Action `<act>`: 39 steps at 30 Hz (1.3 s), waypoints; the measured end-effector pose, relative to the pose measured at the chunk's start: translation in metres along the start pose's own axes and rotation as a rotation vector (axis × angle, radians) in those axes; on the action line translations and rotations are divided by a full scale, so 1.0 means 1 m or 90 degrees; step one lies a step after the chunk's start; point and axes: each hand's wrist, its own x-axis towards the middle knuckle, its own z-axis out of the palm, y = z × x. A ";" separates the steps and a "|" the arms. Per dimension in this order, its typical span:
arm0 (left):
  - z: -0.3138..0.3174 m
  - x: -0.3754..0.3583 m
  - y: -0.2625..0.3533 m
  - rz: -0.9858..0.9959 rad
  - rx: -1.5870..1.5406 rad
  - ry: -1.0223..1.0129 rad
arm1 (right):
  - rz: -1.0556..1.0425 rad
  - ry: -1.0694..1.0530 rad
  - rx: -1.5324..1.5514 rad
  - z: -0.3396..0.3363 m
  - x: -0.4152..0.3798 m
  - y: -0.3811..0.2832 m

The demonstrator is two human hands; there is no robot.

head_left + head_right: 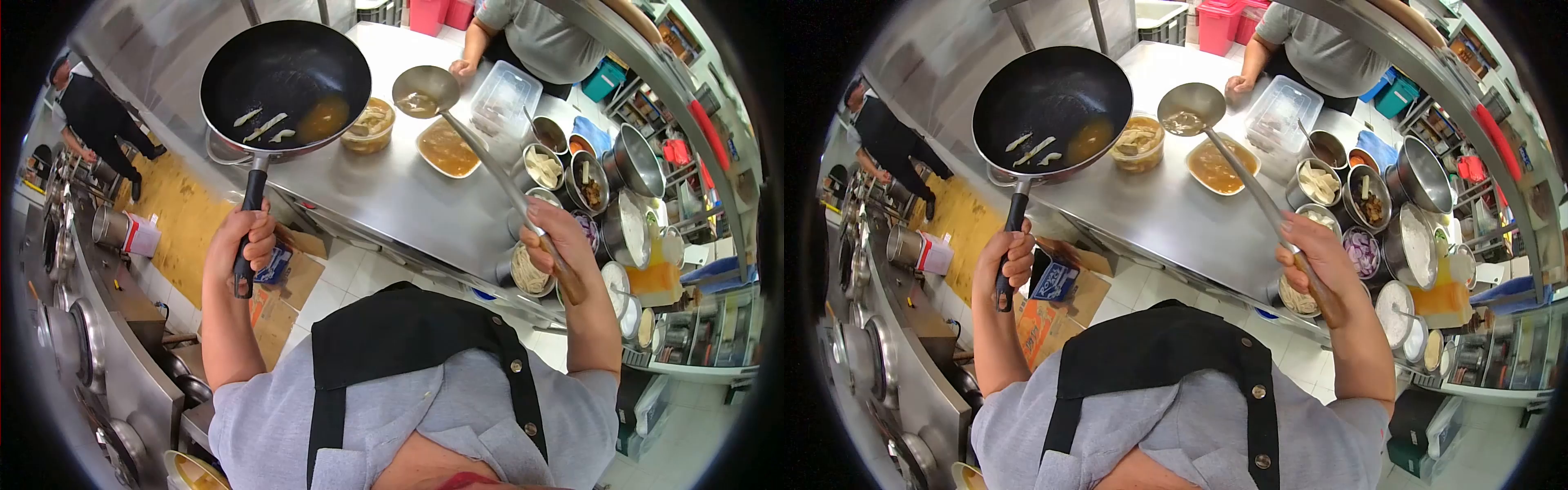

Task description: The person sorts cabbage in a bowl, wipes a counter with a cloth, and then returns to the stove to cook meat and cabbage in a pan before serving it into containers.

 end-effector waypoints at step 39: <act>-0.021 0.067 0.016 0.035 0.400 0.040 | -0.601 0.061 -1.030 0.065 0.114 0.020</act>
